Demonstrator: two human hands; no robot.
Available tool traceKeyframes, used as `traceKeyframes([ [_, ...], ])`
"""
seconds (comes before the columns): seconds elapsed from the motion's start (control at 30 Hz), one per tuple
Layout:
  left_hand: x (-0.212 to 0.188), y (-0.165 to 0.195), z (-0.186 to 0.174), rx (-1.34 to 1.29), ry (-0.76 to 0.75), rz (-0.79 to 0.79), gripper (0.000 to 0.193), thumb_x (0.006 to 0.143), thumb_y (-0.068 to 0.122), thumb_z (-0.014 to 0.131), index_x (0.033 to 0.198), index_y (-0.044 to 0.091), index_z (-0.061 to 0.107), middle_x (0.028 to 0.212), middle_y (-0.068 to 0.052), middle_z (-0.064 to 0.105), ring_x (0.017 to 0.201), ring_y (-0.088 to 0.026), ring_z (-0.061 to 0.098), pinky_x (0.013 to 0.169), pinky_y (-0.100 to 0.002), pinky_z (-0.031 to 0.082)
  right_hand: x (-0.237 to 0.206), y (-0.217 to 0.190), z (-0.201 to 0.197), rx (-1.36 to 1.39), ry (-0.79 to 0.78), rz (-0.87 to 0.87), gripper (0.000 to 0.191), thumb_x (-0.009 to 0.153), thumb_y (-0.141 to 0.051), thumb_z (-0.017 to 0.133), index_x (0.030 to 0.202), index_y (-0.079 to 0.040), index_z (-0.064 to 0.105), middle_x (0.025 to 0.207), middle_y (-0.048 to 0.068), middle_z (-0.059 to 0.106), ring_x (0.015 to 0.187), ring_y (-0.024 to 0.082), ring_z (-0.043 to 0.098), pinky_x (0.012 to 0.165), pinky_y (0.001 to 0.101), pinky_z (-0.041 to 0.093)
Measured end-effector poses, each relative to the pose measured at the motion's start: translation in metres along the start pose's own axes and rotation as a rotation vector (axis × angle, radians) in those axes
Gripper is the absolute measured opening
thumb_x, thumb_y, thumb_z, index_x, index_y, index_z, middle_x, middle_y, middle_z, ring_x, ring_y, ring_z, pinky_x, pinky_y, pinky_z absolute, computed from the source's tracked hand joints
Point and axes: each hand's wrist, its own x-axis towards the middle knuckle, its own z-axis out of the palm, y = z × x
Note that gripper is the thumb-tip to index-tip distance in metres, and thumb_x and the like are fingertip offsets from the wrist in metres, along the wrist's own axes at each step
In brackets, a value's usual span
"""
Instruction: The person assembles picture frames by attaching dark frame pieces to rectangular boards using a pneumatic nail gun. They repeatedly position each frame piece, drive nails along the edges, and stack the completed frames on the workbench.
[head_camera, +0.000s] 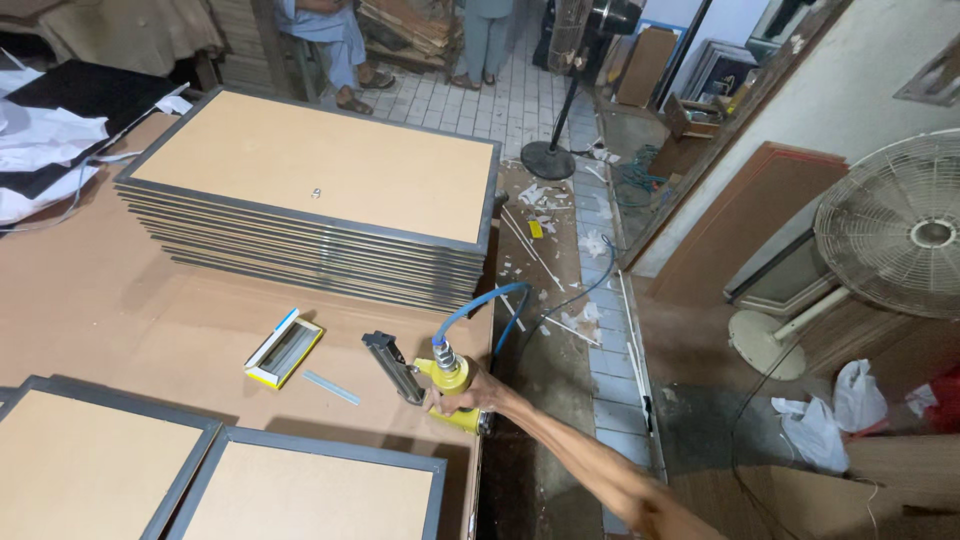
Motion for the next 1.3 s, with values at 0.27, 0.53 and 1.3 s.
traceKeyframes([
  [0.27, -0.042, 0.086, 0.075, -0.526, 0.184, 0.288, 0.091, 0.059, 0.037, 0.091, 0.133, 0.000, 0.051, 0.120, -0.024, 0.059, 0.114, -0.035, 0.061, 0.095, -0.045, 0.051, 0.003, -0.048, -0.006, 0.174, 0.343, 0.218, 0.071, 0.073, -0.002, 0.071, 0.142, 0.000, 0.055, 0.082, 0.002, 0.071, 0.075, 0.019, 0.072, 0.084, 0.0392, 0.060],
  [0.53, -0.195, 0.189, 0.002, -1.081, 0.384, 0.472, 0.119, 0.049, 0.034, 0.100, 0.145, 0.000, 0.039, 0.127, -0.024, 0.061, 0.113, -0.032, 0.065, 0.090, -0.043, 0.057, -0.028, -0.139, 0.059, 0.684, 0.386, -0.035, 0.026, 0.085, 0.000, 0.072, 0.109, 0.004, 0.061, 0.096, 0.012, 0.068, 0.112, 0.030, 0.076, 0.099, 0.0422, 0.056],
  [1.3, -0.183, 0.106, 0.087, -1.336, 0.547, 0.266, 0.057, 0.090, 0.032, 0.077, 0.129, -0.005, 0.057, 0.123, -0.011, 0.066, 0.111, -0.017, 0.063, 0.099, -0.031, 0.051, -0.031, -0.126, 0.215, -0.196, 0.279, -0.069, 0.042, 0.091, -0.020, 0.076, 0.120, 0.002, 0.054, 0.105, 0.020, 0.065, 0.095, 0.037, 0.070, 0.085, 0.0461, 0.057],
])
